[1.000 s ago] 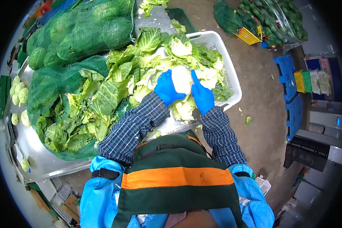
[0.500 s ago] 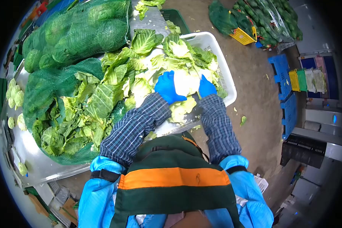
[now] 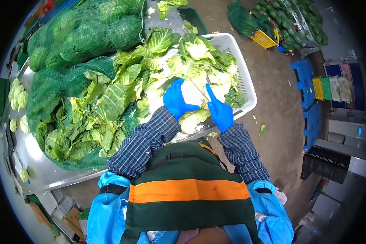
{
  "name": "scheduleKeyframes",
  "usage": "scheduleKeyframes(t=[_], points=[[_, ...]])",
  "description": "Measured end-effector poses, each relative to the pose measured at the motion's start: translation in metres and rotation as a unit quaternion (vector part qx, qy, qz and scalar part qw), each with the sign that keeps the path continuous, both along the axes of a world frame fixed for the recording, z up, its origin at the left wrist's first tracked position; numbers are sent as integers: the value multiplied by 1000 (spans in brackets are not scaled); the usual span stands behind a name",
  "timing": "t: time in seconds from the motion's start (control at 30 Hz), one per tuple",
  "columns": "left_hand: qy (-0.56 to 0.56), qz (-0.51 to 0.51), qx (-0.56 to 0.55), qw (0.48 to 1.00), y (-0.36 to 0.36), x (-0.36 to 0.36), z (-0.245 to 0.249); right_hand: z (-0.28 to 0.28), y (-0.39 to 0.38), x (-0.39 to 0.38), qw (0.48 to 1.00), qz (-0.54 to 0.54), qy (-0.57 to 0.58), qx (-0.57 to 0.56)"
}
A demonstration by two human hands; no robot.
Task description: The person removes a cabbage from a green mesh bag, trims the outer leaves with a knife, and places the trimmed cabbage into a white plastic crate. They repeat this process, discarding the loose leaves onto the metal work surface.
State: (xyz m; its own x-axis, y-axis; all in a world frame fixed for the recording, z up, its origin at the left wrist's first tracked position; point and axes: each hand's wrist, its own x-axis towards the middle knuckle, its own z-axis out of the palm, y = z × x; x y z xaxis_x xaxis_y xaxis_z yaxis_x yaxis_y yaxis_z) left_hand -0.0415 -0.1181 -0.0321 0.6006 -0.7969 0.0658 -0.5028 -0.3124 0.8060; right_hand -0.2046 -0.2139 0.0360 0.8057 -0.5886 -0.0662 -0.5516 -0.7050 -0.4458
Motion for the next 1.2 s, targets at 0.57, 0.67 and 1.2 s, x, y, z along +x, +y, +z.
scheduleKeyframes(t=[0.57,0.67,1.2], points=[[-156,-59,42,985,-2,-5,4,-5,-19,27,998,-26,-36,44],[-104,-93,93,986,0,-5,10,-18,-29,36,999,-32,-28,25],[-87,-188,53,977,45,8,-6,-80,-97,72,993,-84,26,75]])
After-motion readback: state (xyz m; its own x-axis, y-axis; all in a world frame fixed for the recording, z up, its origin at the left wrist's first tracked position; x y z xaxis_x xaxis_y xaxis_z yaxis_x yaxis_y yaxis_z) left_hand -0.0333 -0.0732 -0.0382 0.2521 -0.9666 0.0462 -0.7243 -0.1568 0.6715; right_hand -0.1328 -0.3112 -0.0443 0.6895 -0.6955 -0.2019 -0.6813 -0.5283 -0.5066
